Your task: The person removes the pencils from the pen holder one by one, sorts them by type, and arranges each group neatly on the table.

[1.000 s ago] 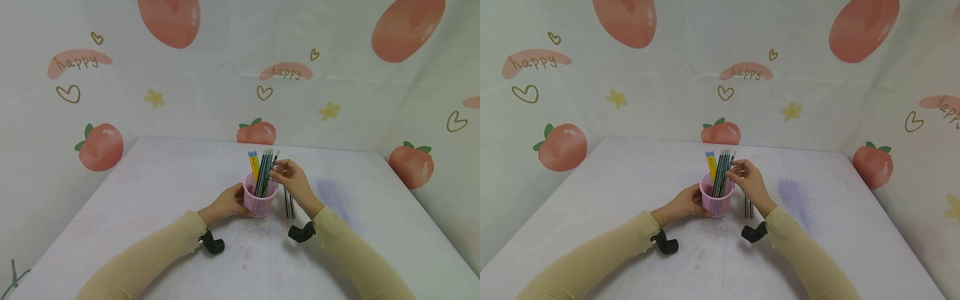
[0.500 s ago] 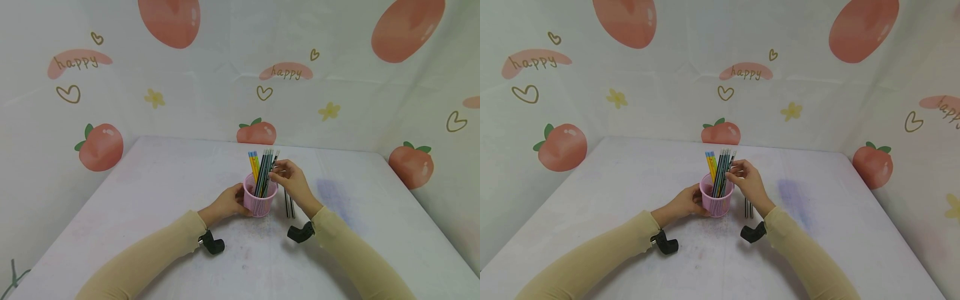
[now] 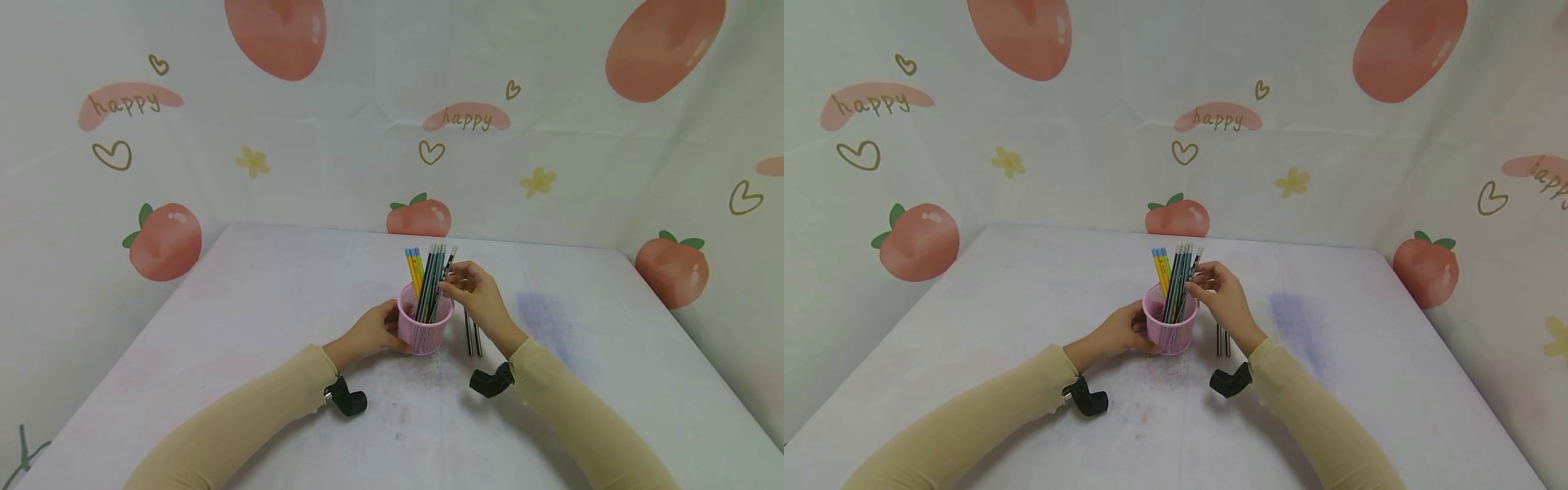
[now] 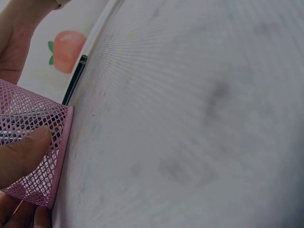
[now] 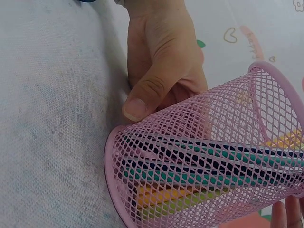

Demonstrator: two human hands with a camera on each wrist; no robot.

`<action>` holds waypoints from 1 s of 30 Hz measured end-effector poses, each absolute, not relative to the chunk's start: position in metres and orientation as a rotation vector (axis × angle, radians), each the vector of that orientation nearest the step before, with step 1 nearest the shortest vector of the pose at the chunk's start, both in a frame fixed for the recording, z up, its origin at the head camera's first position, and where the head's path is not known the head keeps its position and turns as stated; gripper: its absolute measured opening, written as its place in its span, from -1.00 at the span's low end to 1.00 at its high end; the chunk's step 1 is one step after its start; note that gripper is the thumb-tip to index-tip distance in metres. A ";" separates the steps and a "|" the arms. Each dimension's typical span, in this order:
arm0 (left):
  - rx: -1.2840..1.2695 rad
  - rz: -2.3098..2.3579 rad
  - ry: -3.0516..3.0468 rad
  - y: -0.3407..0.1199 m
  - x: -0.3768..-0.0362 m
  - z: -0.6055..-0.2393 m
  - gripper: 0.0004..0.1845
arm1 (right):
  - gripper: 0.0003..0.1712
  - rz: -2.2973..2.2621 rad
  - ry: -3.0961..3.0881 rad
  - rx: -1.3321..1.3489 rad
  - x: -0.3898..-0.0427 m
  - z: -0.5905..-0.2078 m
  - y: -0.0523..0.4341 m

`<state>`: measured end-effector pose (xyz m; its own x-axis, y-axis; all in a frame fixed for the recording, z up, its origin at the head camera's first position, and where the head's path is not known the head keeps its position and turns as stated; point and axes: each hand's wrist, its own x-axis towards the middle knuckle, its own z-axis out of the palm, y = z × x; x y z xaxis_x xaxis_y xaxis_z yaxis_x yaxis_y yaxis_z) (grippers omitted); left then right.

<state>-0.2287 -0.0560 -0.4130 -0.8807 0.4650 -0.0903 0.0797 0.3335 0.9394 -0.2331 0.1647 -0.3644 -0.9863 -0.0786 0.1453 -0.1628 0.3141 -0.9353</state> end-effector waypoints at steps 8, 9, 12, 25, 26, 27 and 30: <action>0.497 1.567 2.257 -0.056 -0.230 -0.415 -0.12 | -0.59 1.743 -2.497 0.249 -0.233 -0.363 0.167; 0.500 1.567 2.257 -0.056 -0.230 -0.415 -0.12 | -0.59 1.740 -2.498 0.247 -0.233 -0.363 0.167; 0.505 1.571 2.252 -0.056 -0.231 -0.415 -0.11 | -0.59 1.744 -2.490 0.248 -0.233 -0.362 0.168; 0.509 1.581 2.254 -0.056 -0.230 -0.416 -0.12 | -0.57 2.034 -2.224 0.323 -0.236 -0.352 0.177; 0.508 1.584 2.250 -0.056 -0.229 -0.415 -0.12 | -0.56 2.053 -2.204 0.326 -0.237 -0.350 0.178; 0.507 1.586 2.248 -0.056 -0.229 -0.415 -0.12 | -0.56 2.075 -2.183 0.328 -0.237 -0.349 0.178; 0.506 1.583 2.242 -0.056 -0.229 -0.414 -0.11 | -0.59 2.116 -2.131 0.323 -0.237 -0.345 0.180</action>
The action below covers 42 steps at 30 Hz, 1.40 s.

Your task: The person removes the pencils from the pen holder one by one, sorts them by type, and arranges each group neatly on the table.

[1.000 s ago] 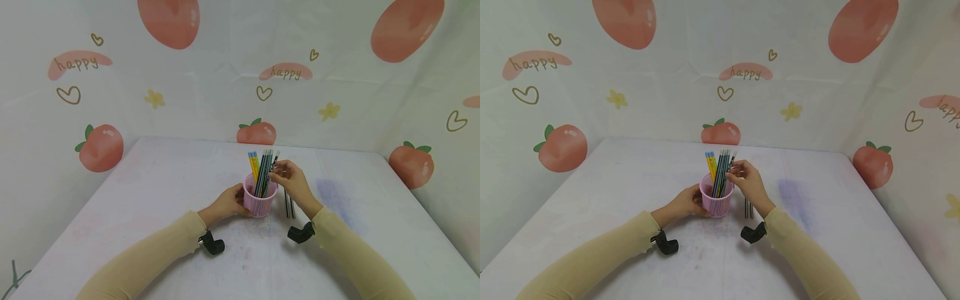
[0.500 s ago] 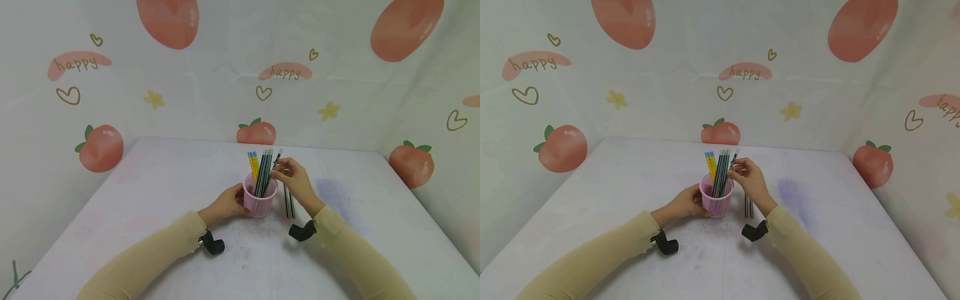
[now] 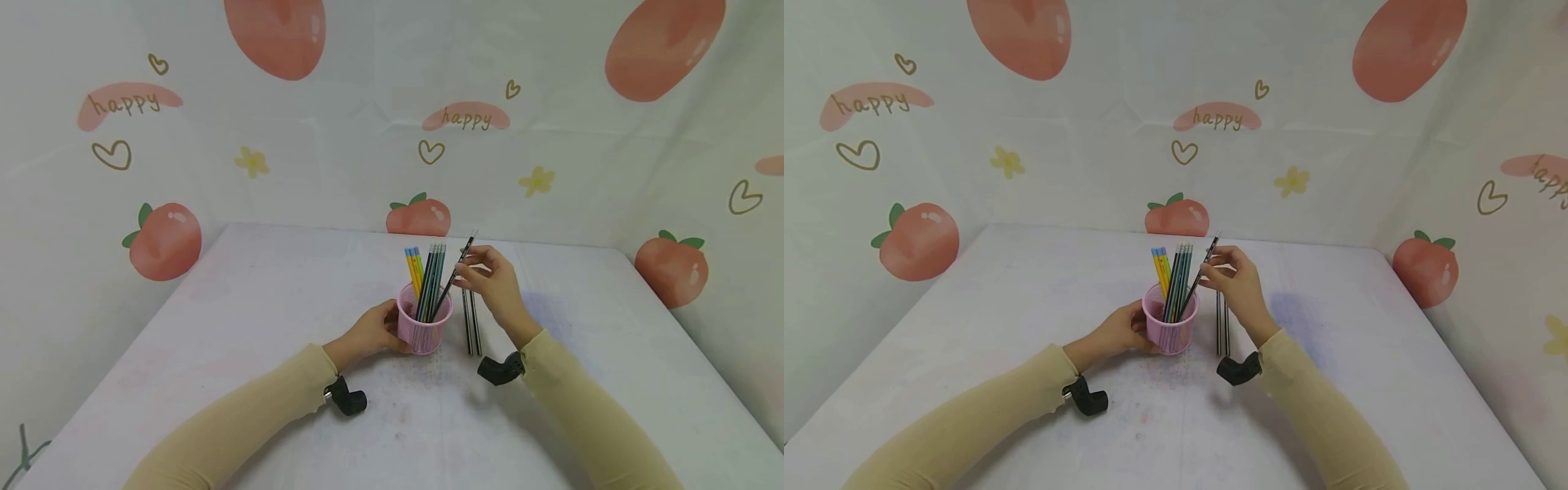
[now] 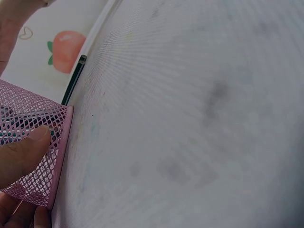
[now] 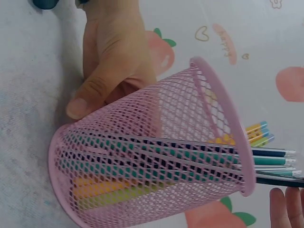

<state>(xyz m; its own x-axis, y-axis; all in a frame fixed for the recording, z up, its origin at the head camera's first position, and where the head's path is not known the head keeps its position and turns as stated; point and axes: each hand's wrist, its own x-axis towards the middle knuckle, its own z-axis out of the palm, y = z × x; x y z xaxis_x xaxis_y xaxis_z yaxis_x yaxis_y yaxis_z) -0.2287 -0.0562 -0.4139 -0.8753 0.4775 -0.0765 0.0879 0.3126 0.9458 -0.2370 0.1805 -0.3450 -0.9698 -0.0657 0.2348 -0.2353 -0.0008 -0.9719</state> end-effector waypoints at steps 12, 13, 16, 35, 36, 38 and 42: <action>0.496 1.570 2.254 -0.056 -0.229 -0.412 -0.13 | -0.73 2.158 -1.998 0.324 -0.238 -0.330 0.188; 0.496 1.572 2.254 -0.056 -0.229 -0.412 -0.13 | -0.73 2.156 -1.992 0.321 -0.238 -0.329 0.189; 0.496 1.571 2.255 -0.056 -0.229 -0.412 -0.13 | -0.74 2.172 -1.952 0.325 -0.238 -0.324 0.190; 0.506 1.576 2.256 -0.056 -0.230 -0.416 -0.13 | -0.74 2.237 -1.723 0.295 -0.238 -0.307 0.208; 0.510 1.575 2.259 -0.056 -0.230 -0.417 -0.13 | -0.74 2.245 -1.715 0.294 -0.238 -0.306 0.210; 0.509 1.574 2.261 -0.056 -0.230 -0.417 -0.13 | -0.74 2.244 -1.718 0.284 -0.238 -0.306 0.212; 0.500 1.574 2.259 -0.056 -0.230 -0.416 -0.14 | -0.74 2.244 -1.728 0.258 -0.239 -0.307 0.216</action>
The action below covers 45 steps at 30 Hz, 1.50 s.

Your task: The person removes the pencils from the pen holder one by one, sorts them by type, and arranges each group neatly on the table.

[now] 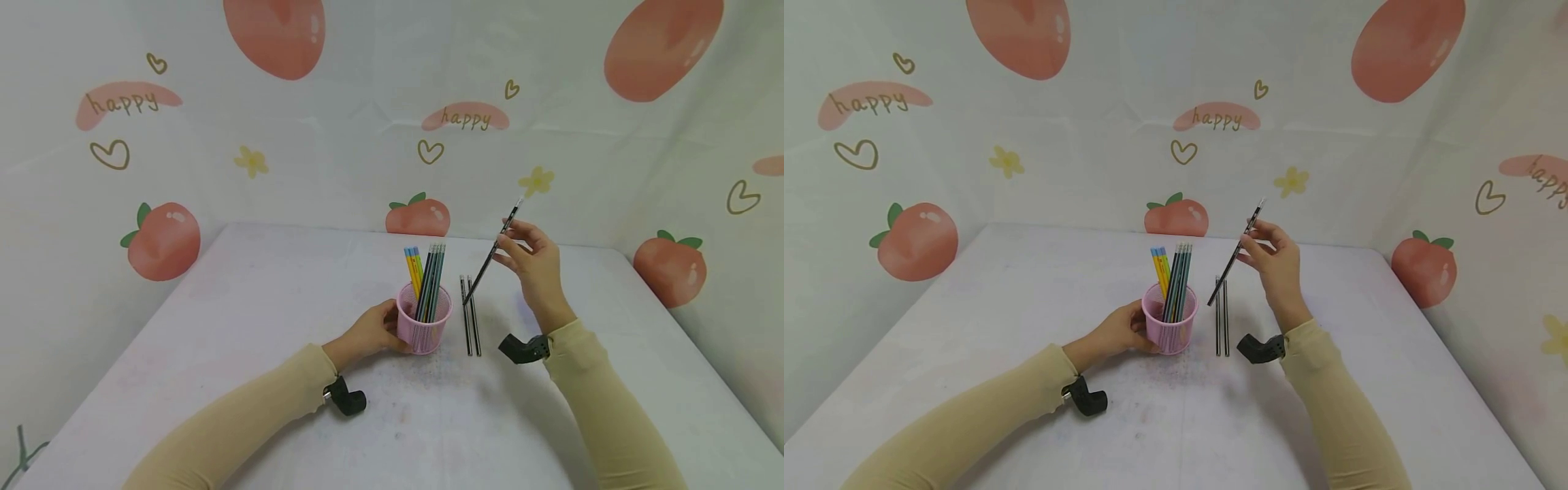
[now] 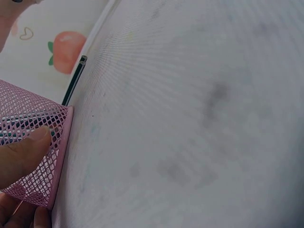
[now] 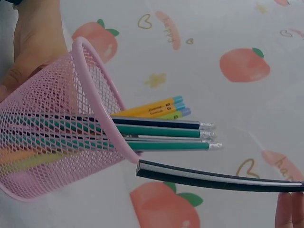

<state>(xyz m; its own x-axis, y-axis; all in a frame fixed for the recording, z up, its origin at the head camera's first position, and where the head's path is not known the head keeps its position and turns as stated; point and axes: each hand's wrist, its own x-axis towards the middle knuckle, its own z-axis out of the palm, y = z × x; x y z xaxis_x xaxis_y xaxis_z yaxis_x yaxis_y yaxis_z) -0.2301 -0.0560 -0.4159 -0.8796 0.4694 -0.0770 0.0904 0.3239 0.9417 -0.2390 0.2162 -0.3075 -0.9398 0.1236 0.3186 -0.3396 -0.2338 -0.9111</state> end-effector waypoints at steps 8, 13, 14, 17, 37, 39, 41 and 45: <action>0.480 1.568 2.254 -0.056 -0.229 -0.414 -0.15 | -0.75 2.229 -1.776 0.176 -0.243 -0.313 0.223; 0.485 1.564 2.252 -0.056 -0.230 -0.414 -0.14 | -0.69 2.194 -1.839 0.097 -0.248 -0.320 0.226; 0.486 1.562 2.252 -0.056 -0.230 -0.414 -0.13 | -0.63 2.184 -1.852 0.086 -0.249 -0.322 0.227; 0.490 1.562 2.250 -0.056 -0.229 -0.413 -0.13 | -0.43 2.151 -1.904 0.064 -0.253 -0.327 0.229; 0.487 1.589 2.224 -0.056 -0.231 -0.417 -0.17 | -0.37 1.926 -2.263 -0.088 -0.266 -0.367 0.242; 0.485 1.590 2.222 -0.056 -0.231 -0.417 -0.17 | -0.37 1.902 -2.298 -0.099 -0.266 -0.370 0.243; 0.483 1.591 2.222 -0.056 -0.231 -0.417 -0.17 | -0.37 1.879 -2.334 -0.111 -0.267 -0.373 0.244; 0.487 1.591 2.227 -0.056 -0.231 -0.417 -0.16 | -0.38 1.846 -2.395 -0.131 -0.270 -0.379 0.245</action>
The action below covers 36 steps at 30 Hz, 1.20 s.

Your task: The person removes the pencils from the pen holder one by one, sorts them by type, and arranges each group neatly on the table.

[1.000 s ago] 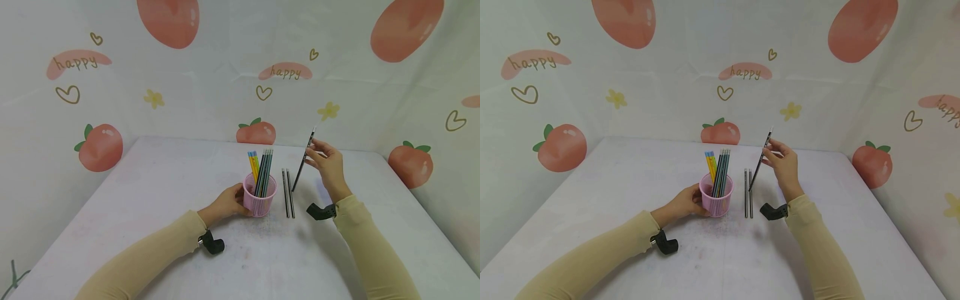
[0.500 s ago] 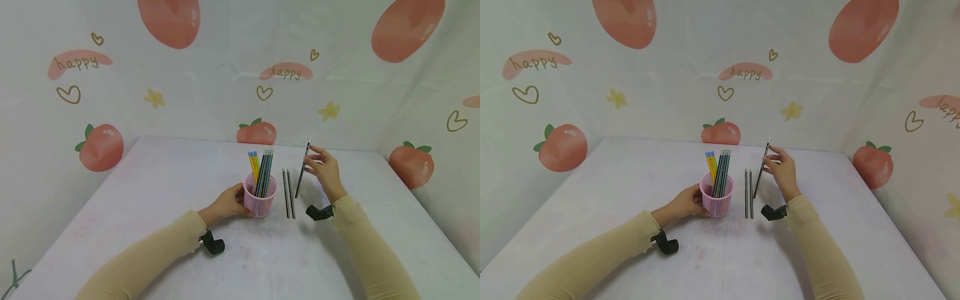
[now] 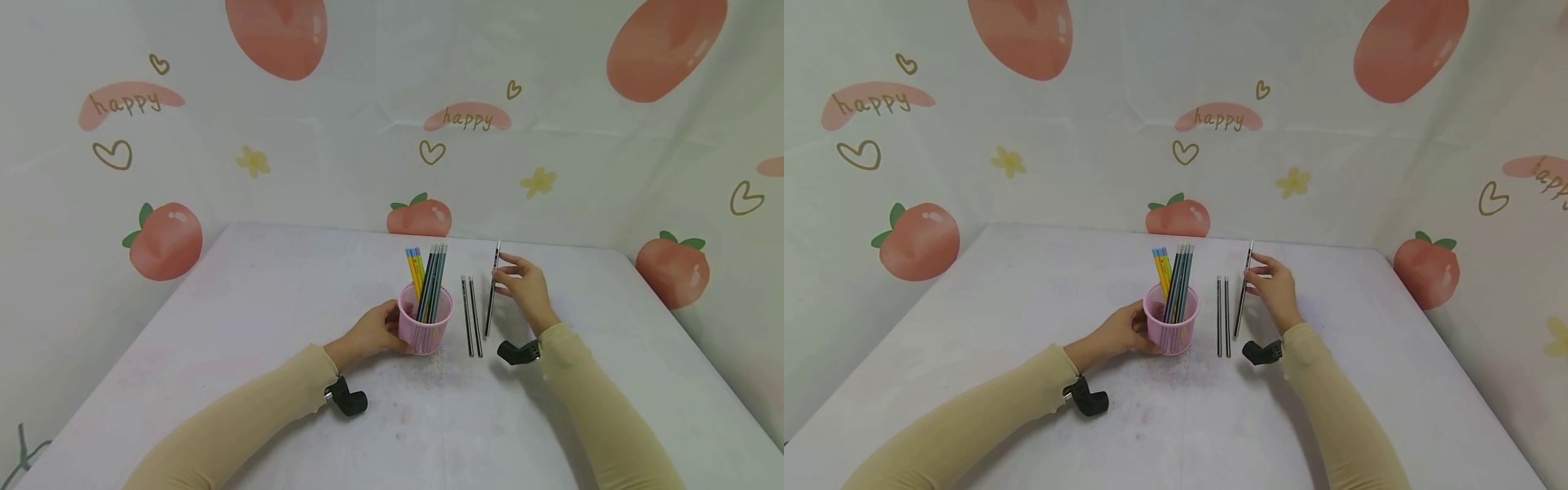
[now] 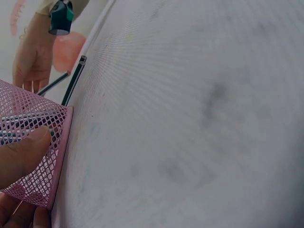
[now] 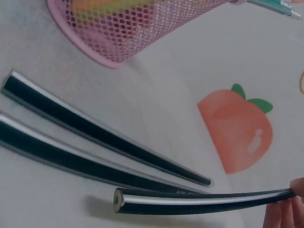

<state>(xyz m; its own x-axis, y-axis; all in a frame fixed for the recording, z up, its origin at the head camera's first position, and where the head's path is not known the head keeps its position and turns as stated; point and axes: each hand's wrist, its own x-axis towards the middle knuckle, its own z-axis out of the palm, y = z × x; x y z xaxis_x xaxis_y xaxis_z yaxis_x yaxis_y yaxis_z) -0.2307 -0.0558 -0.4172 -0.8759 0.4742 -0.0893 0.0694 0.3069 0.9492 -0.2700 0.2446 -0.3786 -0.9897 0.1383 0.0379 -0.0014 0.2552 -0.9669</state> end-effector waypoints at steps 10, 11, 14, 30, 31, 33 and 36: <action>0.483 1.589 2.234 -0.056 -0.230 -0.415 -0.13 | -0.40 1.829 -2.526 -0.155 -0.272 -0.387 0.244; 0.485 1.587 2.236 -0.056 -0.230 -0.415 -0.13 | -0.40 1.833 -2.538 -0.151 -0.272 -0.387 0.244; 0.487 1.583 2.238 -0.056 -0.229 -0.414 -0.12 | -0.40 1.840 -2.571 -0.133 -0.273 -0.390 0.245; 0.491 1.572 2.249 -0.056 -0.229 -0.413 -0.16 | -0.38 1.691 -2.801 -0.077 -0.271 -0.393 0.241; 0.489 1.574 2.245 -0.056 -0.229 -0.413 -0.16 | -0.38 1.686 -2.809 -0.076 -0.271 -0.393 0.241; 0.483 1.576 2.240 -0.056 -0.229 -0.414 -0.16 | -0.39 1.705 -2.810 -0.083 -0.271 -0.393 0.240; 0.476 1.583 2.233 -0.056 -0.229 -0.414 -0.16 | -0.38 1.726 -2.821 -0.111 -0.271 -0.393 0.239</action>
<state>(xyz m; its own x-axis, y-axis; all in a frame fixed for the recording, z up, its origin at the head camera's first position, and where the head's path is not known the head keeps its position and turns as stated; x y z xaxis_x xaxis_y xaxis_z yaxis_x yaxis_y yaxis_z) -0.2294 -0.0562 -0.4143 -0.8779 0.4690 -0.0965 0.0642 0.3151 0.9469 -0.2714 0.2385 -0.3932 -0.9838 -0.0301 -0.1769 0.1438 0.4576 -0.8775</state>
